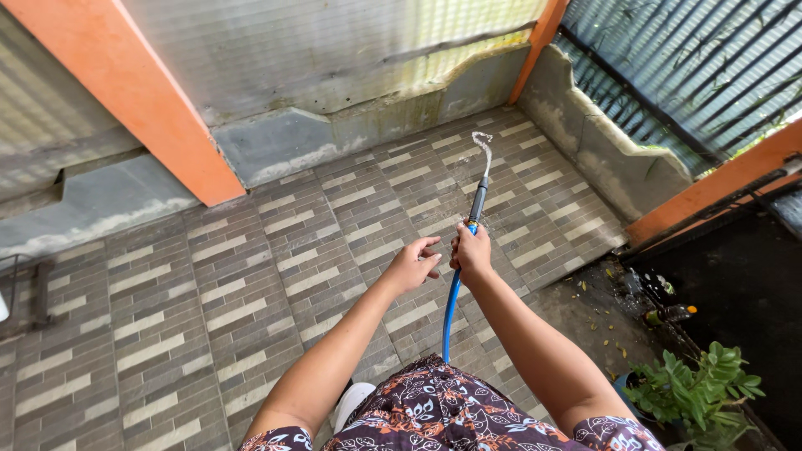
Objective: The person connects a hose to a tap, uncoils the hose on the floor, and sprays water at potted plants along a wall.
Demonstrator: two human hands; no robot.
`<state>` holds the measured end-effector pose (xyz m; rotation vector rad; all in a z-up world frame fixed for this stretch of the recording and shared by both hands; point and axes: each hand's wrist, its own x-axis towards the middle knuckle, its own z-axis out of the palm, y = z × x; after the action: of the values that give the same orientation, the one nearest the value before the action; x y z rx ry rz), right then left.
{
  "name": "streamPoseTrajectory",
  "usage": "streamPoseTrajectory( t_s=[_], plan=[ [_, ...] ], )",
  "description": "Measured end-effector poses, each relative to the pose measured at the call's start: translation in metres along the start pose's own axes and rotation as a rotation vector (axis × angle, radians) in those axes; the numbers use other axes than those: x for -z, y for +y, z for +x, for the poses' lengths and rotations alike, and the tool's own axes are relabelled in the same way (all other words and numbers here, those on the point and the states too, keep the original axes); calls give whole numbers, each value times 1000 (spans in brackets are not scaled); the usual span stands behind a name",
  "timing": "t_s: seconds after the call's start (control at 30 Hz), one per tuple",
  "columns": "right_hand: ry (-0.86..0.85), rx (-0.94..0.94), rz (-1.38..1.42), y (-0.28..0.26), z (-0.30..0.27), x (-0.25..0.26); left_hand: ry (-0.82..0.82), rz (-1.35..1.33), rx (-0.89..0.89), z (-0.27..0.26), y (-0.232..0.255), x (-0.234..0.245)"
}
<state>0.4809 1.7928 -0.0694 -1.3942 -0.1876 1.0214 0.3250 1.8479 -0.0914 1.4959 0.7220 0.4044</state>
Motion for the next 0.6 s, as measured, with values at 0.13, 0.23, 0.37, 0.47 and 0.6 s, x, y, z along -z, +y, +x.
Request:
streamPoseTrajectory(
  t_s=[0.13,0.23,0.37,0.47,0.6],
  plan=[
    [54,16,11,-4,22,-19,-55,-39,14,22,8,25],
    [106,10,30,-2,34,-40,-96,-11,22,38,6,52],
    [181,44,90,0,57,-89,-167,-57,-24,72,-11,97],
    [151,42,95,3,77,-128,-200,-60,-81,95,-16,139],
    [159,74,144,7,96,-187,-209,44,68,102,5,205]
  ],
)
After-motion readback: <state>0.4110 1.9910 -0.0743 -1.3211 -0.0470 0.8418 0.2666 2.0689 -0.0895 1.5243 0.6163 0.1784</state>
